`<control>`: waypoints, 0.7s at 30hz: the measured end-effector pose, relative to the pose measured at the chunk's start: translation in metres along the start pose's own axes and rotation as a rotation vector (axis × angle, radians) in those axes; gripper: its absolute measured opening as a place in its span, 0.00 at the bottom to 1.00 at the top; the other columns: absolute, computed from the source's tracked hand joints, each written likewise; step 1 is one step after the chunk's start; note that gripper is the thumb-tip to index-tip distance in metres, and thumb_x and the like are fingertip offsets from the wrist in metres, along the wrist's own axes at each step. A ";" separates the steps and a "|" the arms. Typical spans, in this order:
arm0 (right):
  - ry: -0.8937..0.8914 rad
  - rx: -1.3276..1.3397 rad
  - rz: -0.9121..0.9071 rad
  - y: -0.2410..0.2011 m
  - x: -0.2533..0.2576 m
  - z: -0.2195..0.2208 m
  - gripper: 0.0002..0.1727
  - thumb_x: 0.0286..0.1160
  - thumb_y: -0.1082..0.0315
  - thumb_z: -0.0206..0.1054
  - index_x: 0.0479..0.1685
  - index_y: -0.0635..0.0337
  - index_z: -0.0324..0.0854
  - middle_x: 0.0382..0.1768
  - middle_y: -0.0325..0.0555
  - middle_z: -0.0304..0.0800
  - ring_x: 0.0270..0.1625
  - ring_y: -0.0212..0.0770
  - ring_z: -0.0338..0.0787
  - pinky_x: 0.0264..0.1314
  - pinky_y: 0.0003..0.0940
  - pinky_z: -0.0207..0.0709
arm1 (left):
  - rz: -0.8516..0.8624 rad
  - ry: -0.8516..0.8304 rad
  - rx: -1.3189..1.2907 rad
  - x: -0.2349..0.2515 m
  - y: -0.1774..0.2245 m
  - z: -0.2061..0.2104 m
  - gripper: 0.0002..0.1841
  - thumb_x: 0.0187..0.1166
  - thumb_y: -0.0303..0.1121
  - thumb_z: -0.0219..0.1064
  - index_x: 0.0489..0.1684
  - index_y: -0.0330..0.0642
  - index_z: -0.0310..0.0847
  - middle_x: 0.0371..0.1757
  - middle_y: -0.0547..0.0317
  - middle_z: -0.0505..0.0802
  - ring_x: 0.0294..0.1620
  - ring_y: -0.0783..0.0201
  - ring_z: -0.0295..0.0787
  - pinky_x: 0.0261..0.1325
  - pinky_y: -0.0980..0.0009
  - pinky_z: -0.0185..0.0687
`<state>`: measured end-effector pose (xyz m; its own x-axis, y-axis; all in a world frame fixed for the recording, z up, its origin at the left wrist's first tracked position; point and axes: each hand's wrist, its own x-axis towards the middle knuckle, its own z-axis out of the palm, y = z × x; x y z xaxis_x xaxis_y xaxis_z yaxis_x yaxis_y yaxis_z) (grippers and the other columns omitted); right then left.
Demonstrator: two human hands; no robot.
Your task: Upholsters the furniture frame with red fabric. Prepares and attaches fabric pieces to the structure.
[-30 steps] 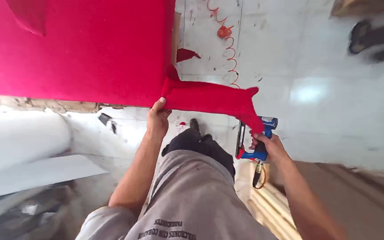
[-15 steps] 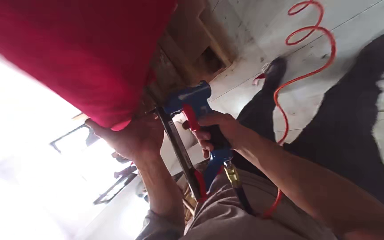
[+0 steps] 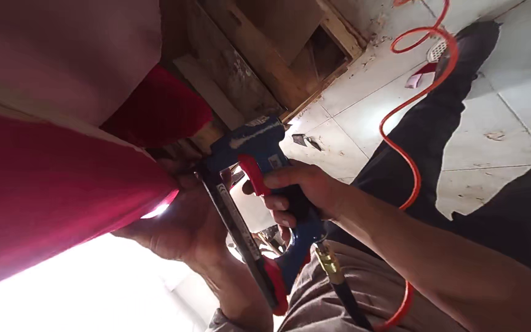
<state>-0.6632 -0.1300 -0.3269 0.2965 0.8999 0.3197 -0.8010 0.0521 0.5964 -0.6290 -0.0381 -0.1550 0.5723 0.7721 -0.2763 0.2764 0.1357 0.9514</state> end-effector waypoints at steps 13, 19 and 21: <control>-0.045 0.007 0.089 -0.012 0.008 0.007 0.15 0.87 0.58 0.49 0.49 0.58 0.77 0.16 0.34 0.79 0.16 0.32 0.87 0.21 0.35 0.91 | -0.048 0.023 -0.090 -0.008 -0.008 0.003 0.45 0.57 0.82 0.56 0.51 0.47 0.82 0.42 0.58 0.90 0.51 0.54 0.89 0.66 0.37 0.79; 0.086 -0.054 0.038 -0.021 -0.014 0.022 0.15 0.88 0.59 0.48 0.47 0.57 0.78 0.16 0.34 0.78 0.17 0.31 0.86 0.26 0.33 0.92 | 0.066 0.041 0.017 -0.003 -0.010 0.011 0.46 0.71 0.80 0.38 0.59 0.44 0.75 0.49 0.54 0.89 0.53 0.55 0.89 0.60 0.47 0.85; 0.179 -0.123 -0.024 -0.031 -0.040 0.032 0.16 0.88 0.56 0.48 0.49 0.53 0.80 0.17 0.31 0.79 0.18 0.29 0.85 0.28 0.33 0.92 | 0.022 0.027 -0.024 -0.007 -0.009 0.022 0.50 0.70 0.82 0.36 0.68 0.44 0.74 0.59 0.52 0.91 0.61 0.54 0.89 0.63 0.48 0.86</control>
<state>-0.6338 -0.1818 -0.3346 0.2280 0.9597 0.1645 -0.8557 0.1169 0.5042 -0.6181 -0.0588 -0.1642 0.5572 0.7912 -0.2520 0.2451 0.1332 0.9603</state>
